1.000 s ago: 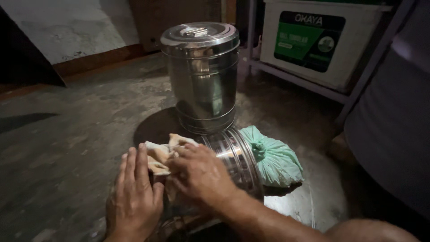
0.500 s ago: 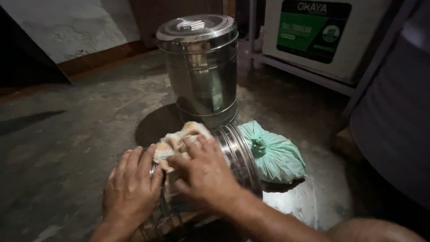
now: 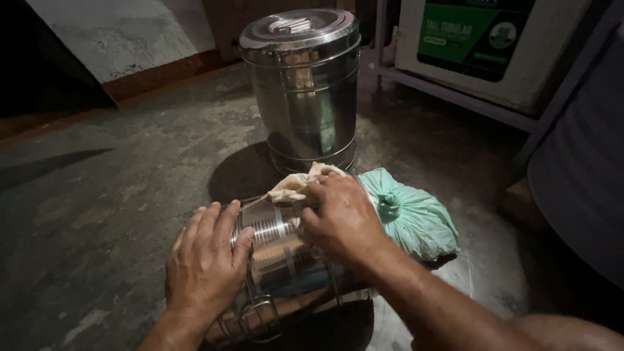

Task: The person wipes the lid and interior of a stainless steel container with a cloth, then wipes the exterior of the container. The person handles the lid and container separately during the cleaning process.

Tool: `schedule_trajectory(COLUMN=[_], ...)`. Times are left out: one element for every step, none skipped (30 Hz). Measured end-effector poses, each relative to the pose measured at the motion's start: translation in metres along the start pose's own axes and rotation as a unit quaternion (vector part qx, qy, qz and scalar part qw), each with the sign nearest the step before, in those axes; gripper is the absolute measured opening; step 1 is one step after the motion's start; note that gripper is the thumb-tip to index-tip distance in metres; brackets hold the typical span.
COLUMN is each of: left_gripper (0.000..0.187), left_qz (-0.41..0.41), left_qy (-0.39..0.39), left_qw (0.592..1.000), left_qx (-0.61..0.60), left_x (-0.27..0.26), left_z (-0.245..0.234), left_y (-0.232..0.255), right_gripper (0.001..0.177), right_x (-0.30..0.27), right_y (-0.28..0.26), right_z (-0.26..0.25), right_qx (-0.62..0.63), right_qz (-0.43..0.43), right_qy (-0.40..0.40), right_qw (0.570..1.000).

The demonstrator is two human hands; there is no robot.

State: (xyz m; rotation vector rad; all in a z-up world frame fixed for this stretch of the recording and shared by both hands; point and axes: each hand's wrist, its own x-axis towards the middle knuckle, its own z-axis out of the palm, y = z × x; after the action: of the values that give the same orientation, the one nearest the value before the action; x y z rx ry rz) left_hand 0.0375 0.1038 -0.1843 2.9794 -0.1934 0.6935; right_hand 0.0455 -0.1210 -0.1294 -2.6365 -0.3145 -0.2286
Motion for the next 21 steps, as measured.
schedule_trajectory(left_gripper=[0.062, 0.062, 0.062, 0.062, 0.062, 0.062, 0.062, 0.061, 0.061, 0.060, 0.060, 0.060, 0.060, 0.059, 0.059, 0.059, 0.059, 0.059, 0.059, 0.059, 0.058], left_qz=[0.002, 0.005, 0.007, 0.006, 0.006, 0.005, 0.003, 0.000, -0.001, 0.000, 0.001, 0.002, 0.006, 0.009, 0.012, 0.016, 0.019, 0.021, 0.018, 0.014, 0.011], left_qy=[0.003, 0.006, 0.010, 0.008, 0.007, 0.006, 0.002, -0.002, -0.005, -0.002, 0.000, 0.003, 0.006, 0.009, 0.012, 0.018, 0.024, 0.030, 0.025, 0.021, 0.017], left_qw=[1.000, 1.000, 1.000, 1.000, 1.000, 1.000, 1.000, 1.000, 1.000, 1.000, 1.000, 1.000, 1.000, 1.000, 1.000, 1.000, 1.000, 0.999, 1.000, 1.000, 1.000], left_qx=[-0.002, -0.003, -0.005, -0.005, -0.005, -0.005, -0.005, -0.006, -0.007, -0.009, -0.012, -0.015, -0.015, -0.014, -0.012, -0.010, -0.008, -0.007, -0.006, -0.006, -0.005], left_x=[0.000, 0.000, 0.000, -0.001, 0.001, 0.002, 0.003, 0.002, 0.003, 0.004, 0.004, 0.004, 0.003, 0.003, 0.004, 0.005, 0.004, 0.003, 0.002, 0.002, 0.004], left_z=[0.000, 0.000, 0.001, 0.001, 0.001, 0.000, 0.000, 0.000, -0.001, -0.002, -0.003, -0.004, -0.004, -0.004, -0.006, -0.008, -0.008, -0.007, -0.006, -0.006, -0.006], left_y=[0.000, 0.000, 0.000, 0.001, 0.001, 0.001, 0.000, 0.001, 0.001, 0.002, 0.002, 0.003, 0.004, 0.004, 0.004, 0.004, 0.004, 0.004, 0.004, 0.005, 0.004], right_gripper=[0.033, 0.037, 0.040, 0.039, 0.037, 0.035, 0.035, 0.034, 0.034, 0.034, 0.034, 0.034, 0.033, 0.032, 0.032, 0.033, 0.034, 0.036, 0.036, 0.036, 0.036], right_x=[-0.001, -0.003, -0.004, -0.006, -0.005, -0.005, -0.004, -0.004, -0.004, -0.004, -0.004, -0.004, -0.004, -0.005, -0.004, -0.004, -0.005, -0.005, -0.006, -0.006, -0.004], right_y=[-0.004, -0.007, -0.008, -0.009, -0.010, -0.010, -0.010, -0.009, -0.009, -0.008, -0.006, -0.006, -0.005, -0.004, -0.005, -0.005, -0.005, -0.004, -0.004, -0.004, -0.003], right_z=[0.003, 0.005, 0.008, 0.010, 0.010, 0.010, 0.011, 0.011, 0.011, 0.010, 0.010, 0.010, 0.011, 0.012, 0.011, 0.011, 0.012, 0.013, 0.013, 0.014, 0.014], right_qx=[0.002, 0.005, 0.007, 0.007, 0.006, 0.006, 0.010, 0.014, 0.017, 0.015, 0.013, 0.010, 0.012, 0.014, 0.017, 0.017, 0.016, 0.015, 0.020, 0.024, 0.029], right_qz=[-0.008, -0.016, -0.024, -0.037, -0.049, -0.061, -0.060, -0.058, -0.056, -0.055, -0.053, -0.051, -0.049, -0.047, -0.046, -0.080, -0.114, -0.148, -0.132, -0.116, -0.100], right_qy=[0.009, 0.018, 0.027, 0.039, 0.051, 0.063, 0.060, 0.057, 0.055, 0.053, 0.052, 0.051, 0.047, 0.042, 0.038, 0.084, 0.128, 0.172, 0.149, 0.127, 0.105], right_qw=[1.000, 1.000, 0.999, 0.999, 0.997, 0.996, 0.996, 0.997, 0.997, 0.997, 0.997, 0.997, 0.998, 0.998, 0.998, 0.993, 0.985, 0.974, 0.980, 0.985, 0.989])
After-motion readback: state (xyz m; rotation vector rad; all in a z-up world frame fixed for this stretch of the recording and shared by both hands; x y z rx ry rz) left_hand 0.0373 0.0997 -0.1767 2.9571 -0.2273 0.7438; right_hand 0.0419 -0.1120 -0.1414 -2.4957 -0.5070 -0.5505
